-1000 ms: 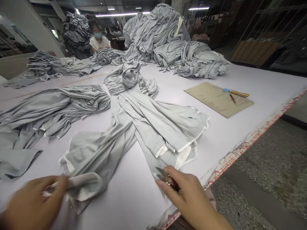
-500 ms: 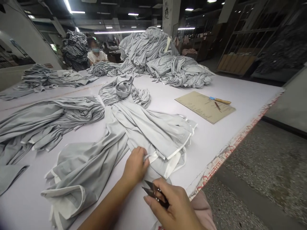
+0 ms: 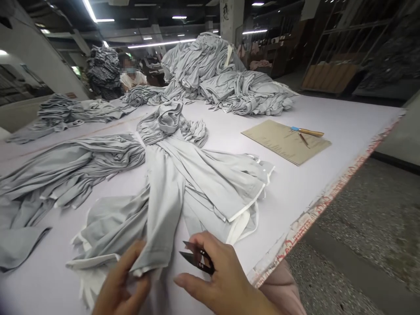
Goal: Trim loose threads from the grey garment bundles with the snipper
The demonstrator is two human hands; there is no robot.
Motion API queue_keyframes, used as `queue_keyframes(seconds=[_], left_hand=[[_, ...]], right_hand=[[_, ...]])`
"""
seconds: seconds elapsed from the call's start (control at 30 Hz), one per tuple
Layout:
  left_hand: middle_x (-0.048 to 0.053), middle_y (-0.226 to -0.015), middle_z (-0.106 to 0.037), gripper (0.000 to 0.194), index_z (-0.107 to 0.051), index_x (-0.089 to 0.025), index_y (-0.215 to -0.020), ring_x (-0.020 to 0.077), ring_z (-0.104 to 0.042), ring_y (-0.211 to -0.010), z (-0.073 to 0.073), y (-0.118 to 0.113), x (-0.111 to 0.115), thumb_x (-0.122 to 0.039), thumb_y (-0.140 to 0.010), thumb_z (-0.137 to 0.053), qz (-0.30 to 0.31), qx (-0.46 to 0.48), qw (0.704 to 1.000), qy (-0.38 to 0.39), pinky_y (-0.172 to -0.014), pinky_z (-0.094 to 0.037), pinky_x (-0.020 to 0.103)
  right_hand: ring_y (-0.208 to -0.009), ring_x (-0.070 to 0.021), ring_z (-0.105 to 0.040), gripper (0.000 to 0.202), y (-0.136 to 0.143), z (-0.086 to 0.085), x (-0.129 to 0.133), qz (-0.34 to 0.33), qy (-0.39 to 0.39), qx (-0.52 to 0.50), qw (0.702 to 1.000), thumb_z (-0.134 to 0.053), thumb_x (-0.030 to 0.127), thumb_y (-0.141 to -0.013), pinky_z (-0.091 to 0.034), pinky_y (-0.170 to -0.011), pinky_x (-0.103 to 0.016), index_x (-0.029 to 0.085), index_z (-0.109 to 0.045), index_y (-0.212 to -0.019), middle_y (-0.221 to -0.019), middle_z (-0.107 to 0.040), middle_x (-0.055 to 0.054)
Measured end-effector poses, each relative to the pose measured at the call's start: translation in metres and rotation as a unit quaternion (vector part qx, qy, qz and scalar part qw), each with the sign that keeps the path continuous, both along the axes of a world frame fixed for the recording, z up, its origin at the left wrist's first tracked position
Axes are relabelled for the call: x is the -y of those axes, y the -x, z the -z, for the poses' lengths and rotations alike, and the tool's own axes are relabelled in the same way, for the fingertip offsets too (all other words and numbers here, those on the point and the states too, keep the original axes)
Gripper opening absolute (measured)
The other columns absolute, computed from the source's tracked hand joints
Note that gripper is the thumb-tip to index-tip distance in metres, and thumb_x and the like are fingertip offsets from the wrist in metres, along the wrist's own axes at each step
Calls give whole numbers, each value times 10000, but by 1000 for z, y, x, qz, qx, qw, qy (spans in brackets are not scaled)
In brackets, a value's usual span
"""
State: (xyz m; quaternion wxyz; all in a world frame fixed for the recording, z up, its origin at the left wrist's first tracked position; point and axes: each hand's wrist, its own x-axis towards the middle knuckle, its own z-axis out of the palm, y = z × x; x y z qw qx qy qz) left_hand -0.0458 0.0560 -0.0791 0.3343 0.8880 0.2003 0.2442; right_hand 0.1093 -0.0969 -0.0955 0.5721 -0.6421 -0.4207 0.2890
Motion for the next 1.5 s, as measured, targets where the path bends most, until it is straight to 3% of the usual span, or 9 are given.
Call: queue_keyframes(seconds=[0.1,0.2,0.33,0.43,0.53,0.8,0.97,1.17,1.5], left_hand=[[-9,-698,-551,102,-508,-221,-722,158,-554,-622,4,-20,15,-142,-786,-506,1,-25,999,20,-573,-487,240],[-34,-649,-470,153,-440,-225,-684,140,-497,-579,13,-25,19,-111,-782,-467,-40,-28,999,-7,-550,-448,230],[-23,-749,-559,223,-499,-234,-874,143,-557,-642,24,-14,12,-68,-725,-488,-128,29,991,-29,-496,-440,188],[4,-927,-627,376,-511,-253,-1073,144,-625,-812,27,-10,10,-52,-758,-475,-95,64,993,-25,-587,-500,169],[-7,-937,-626,348,-519,-259,-1073,122,-623,-861,27,-12,13,-46,-804,-460,-43,93,995,-17,-758,-512,171],[-8,-840,-616,314,-521,-232,-1018,117,-621,-773,25,-15,21,-22,-789,-471,-18,132,991,-21,-682,-519,159],[24,-882,-648,297,-540,-217,-1022,146,-645,-826,28,-15,20,-28,-793,-518,-18,146,988,-56,-748,-538,213],[26,-865,-654,297,-553,-211,-1015,151,-651,-819,29,-14,21,-19,-790,-517,-25,160,985,-65,-731,-543,217],[17,-883,-638,280,-547,-224,-1011,136,-637,-846,33,-13,21,-29,-811,-526,-25,154,988,-10,-745,-538,195]], right_hand=[[-704,-140,-514,216,6,0,-21,-9,-4,50,999,-631,270,-815,-403,-627,-219,230,-541,-1008,-840,-523,22],[-664,-140,-519,76,9,5,-32,-9,0,87,996,-486,177,-847,-390,-590,-228,220,-542,-874,-790,-509,15],[-605,-136,-486,100,10,13,-26,5,17,119,993,-449,154,-835,-363,-542,-229,224,-487,-775,-720,-462,28],[-604,-136,-499,106,11,14,-17,-11,50,130,990,-447,157,-853,-360,-520,-222,226,-495,-788,-719,-465,27],[-587,-131,-497,68,12,9,-12,-22,63,127,990,-486,220,-878,-367,-505,-216,224,-512,-816,-717,-474,28],[-567,-137,-556,113,24,2,-7,-29,66,195,978,-488,328,-939,-370,-546,-222,226,-535,-940,-676,-595,38],[-528,-142,-534,159,24,2,-6,-15,102,187,977,-431,320,-966,-369,-511,-221,231,-500,-854,-609,-538,45],[-555,-151,-564,139,23,-3,-5,-29,101,181,978,-449,320,-959,-377,-523,-223,238,-509,-865,-637,-568,37],[-537,-145,-531,202,25,-3,-5,-7,110,124,986,-394,345,-975,-371,-496,-217,240,-496,-837,-623,-529,41]])
